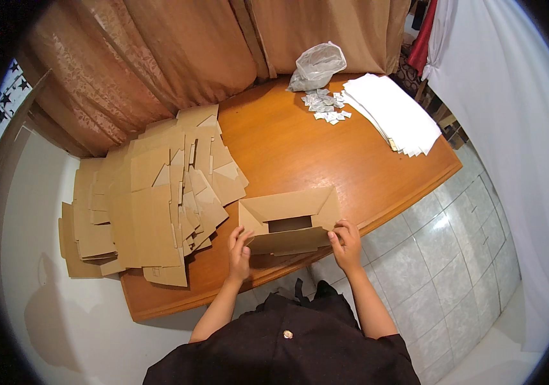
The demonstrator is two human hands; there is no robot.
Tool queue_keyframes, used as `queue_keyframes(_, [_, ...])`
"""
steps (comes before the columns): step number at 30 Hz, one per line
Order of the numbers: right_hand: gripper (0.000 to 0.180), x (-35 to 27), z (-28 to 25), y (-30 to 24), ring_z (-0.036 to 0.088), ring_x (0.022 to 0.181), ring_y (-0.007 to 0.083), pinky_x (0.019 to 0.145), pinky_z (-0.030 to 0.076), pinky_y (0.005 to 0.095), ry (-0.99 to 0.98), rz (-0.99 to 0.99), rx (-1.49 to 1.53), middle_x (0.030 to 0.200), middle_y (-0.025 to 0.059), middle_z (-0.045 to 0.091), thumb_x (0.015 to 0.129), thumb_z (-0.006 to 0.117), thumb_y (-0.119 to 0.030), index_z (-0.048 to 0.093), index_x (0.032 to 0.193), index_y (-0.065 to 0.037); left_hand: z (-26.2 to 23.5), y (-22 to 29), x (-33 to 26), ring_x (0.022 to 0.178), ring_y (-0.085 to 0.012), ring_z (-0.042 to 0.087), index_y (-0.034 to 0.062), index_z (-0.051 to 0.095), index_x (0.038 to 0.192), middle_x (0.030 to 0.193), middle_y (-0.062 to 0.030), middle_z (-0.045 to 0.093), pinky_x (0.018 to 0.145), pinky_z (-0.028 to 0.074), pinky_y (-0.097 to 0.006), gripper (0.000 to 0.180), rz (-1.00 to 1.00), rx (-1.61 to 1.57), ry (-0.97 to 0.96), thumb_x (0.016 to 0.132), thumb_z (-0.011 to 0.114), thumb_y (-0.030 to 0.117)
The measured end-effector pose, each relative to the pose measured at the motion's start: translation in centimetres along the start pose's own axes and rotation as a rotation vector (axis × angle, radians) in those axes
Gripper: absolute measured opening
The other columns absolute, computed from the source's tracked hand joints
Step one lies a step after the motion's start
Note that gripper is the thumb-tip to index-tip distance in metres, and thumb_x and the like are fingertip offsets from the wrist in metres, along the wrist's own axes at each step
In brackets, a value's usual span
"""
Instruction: Fold flat cardboard into shoeboxes and stack them on a shelf.
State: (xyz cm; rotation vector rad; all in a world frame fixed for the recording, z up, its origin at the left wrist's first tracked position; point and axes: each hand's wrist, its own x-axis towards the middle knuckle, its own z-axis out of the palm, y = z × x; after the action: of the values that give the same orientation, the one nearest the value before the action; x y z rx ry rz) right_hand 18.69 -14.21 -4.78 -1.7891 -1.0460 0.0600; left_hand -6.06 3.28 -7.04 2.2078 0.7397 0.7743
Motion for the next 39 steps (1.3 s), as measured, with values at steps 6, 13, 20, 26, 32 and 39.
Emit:
queue_keyframes(6, [0.028,-0.5,0.1,0.8,0.050,0.103,0.0372,0.089,0.039,0.0437,-0.031,-0.144,0.012,0.097,0.0165,0.055,0.082,0.055,-0.029,0.053,0.077,-0.001,-0.7,-0.8,5.9,0.131,-0.0376,0.028,0.0101,0.058,0.118,0.140,-0.0202,0.029,0.107,0.025,-0.042,0.040,-0.203,-0.221,0.031,0.090,0.048,0.038])
queue_keyframes(13, [0.032,-1.3,0.8,0.8,0.047,0.107,0.0413,0.092,0.037,0.0469,0.018,-0.233,-0.106,0.100,0.0187,0.052,0.080,0.055,-0.035,0.052,0.084,-0.003,-1.7,0.9,8.2,0.128,-0.0433,0.029,0.0041,0.065,0.094,0.138,-0.0205,0.034,0.106,0.026,-0.047,0.038,-0.025,0.200,-0.327,0.087,0.052,0.040])
queue_keyframes(20, [0.019,-1.1,2.0,0.3,0.048,0.109,0.0371,0.092,0.037,0.0464,0.127,-0.015,-0.008,0.105,0.0184,0.053,0.080,0.056,-0.019,0.054,0.089,-0.002,-0.6,-1.4,5.3,0.125,-0.0324,0.035,0.0051,0.045,0.123,0.134,-0.0214,0.034,0.105,0.028,-0.041,0.045,-0.136,-0.313,0.135,0.087,0.053,0.031])
queue_keyframes(26, [0.025,0.6,2.2,-1.2,0.049,0.112,0.0280,0.098,0.029,0.0531,-0.034,-0.071,-0.370,0.112,0.0121,0.055,0.079,0.058,-0.017,0.060,0.103,-0.009,-1.1,4.5,3.4,0.128,-0.0269,0.034,0.0152,0.046,0.127,0.137,-0.0122,0.036,0.104,0.021,-0.054,0.063,0.066,0.420,-0.192,0.075,0.066,0.044])
queue_keyframes(32, [0.030,0.9,1.7,-1.8,0.046,0.116,0.0267,0.099,0.022,0.0601,-0.247,-0.216,-0.519,0.119,0.0052,0.054,0.080,0.058,-0.022,0.061,0.109,-0.015,-0.5,2.9,2.8,0.129,-0.0262,0.033,0.0174,0.047,0.128,0.137,-0.0124,0.037,0.102,0.017,-0.061,0.055,0.152,0.522,-0.363,0.079,0.063,0.039])
queue_keyframes(39, [0.043,0.7,2.2,-2.2,0.041,0.119,0.0368,0.101,0.025,0.0528,-0.118,-0.017,-0.435,0.131,0.0190,0.040,0.084,0.055,-0.026,0.051,0.123,-0.011,1.9,-1.9,0.4,0.127,-0.0291,0.035,0.0097,0.045,0.130,0.131,-0.0143,0.045,0.101,0.021,-0.059,0.050,-0.324,-0.189,0.473,0.092,0.044,0.042])
